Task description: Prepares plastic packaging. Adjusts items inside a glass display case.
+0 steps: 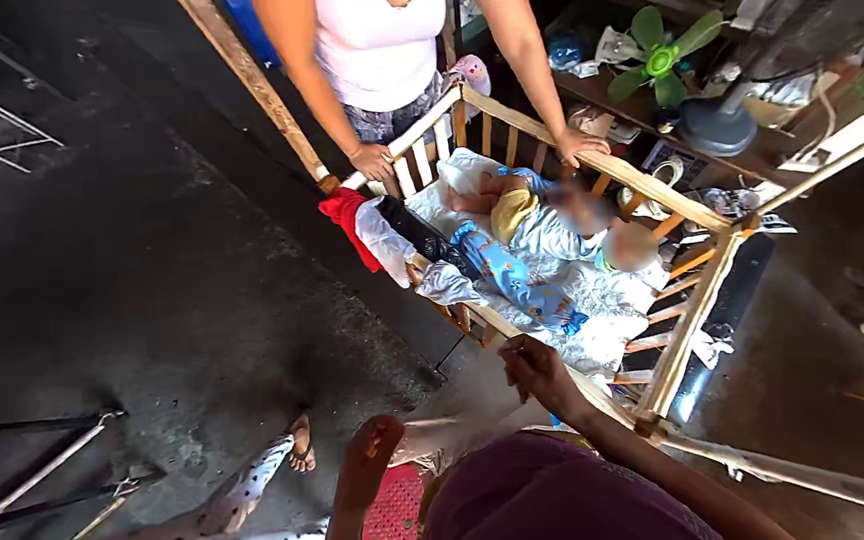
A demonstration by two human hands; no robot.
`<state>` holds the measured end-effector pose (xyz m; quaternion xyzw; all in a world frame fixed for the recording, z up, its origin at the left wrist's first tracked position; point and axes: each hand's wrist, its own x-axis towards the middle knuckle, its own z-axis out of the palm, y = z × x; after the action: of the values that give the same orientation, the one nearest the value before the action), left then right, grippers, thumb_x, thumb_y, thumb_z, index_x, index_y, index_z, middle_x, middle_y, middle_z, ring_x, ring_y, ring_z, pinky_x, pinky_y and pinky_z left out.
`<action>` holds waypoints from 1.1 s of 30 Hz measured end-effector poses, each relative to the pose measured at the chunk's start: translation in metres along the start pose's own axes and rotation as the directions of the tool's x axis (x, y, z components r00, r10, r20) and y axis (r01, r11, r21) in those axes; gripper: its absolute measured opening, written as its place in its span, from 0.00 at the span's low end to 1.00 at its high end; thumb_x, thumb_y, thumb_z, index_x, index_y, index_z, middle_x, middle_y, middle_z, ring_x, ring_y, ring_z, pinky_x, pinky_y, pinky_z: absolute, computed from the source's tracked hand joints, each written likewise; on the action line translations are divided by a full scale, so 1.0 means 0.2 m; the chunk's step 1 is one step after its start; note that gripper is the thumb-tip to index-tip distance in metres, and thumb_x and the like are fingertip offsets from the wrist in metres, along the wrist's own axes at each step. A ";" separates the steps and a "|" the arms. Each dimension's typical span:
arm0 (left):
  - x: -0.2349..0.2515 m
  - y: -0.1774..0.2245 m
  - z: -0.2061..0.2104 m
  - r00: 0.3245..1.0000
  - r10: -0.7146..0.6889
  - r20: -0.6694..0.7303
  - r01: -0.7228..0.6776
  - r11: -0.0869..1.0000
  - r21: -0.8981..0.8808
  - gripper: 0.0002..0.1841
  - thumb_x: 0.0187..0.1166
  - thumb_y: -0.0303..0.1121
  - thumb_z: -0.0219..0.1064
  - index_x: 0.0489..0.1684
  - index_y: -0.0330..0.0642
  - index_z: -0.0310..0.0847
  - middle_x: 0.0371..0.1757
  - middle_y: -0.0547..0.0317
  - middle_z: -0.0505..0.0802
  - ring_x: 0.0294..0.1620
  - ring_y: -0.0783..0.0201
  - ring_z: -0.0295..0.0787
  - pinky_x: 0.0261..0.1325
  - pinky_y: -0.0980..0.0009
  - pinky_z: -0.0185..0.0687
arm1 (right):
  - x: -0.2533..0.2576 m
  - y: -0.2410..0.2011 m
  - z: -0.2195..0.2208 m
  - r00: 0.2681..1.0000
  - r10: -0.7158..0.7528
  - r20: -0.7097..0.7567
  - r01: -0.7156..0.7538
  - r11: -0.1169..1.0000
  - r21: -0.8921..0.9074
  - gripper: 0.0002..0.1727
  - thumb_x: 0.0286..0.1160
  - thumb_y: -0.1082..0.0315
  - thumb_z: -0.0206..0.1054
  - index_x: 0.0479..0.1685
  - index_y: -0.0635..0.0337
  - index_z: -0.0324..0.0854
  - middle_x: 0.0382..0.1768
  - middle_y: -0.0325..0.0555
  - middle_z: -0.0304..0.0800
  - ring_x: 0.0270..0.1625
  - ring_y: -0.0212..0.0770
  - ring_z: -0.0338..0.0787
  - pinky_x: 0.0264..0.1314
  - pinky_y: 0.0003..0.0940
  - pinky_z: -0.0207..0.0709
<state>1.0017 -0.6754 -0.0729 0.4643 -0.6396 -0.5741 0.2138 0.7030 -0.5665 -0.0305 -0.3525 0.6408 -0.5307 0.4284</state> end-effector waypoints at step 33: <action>1.62 0.13 -2.08 0.852 0.044 -0.522 -0.182 0.959 -0.217 0.08 0.83 0.25 0.63 0.43 0.31 0.88 0.34 0.62 0.96 0.32 0.74 0.94 0.37 0.75 0.92 | 2.23 -0.63 2.49 0.774 -0.016 0.633 0.111 0.988 -0.110 0.11 0.83 0.67 0.65 0.48 0.66 0.89 0.38 0.39 0.94 0.35 0.25 0.91 0.40 0.21 0.87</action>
<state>1.1729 -1.1721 -0.0299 0.5293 -0.5059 -0.4947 0.4681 0.9912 -1.1827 -0.0192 -0.5606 0.4842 -0.3496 0.5736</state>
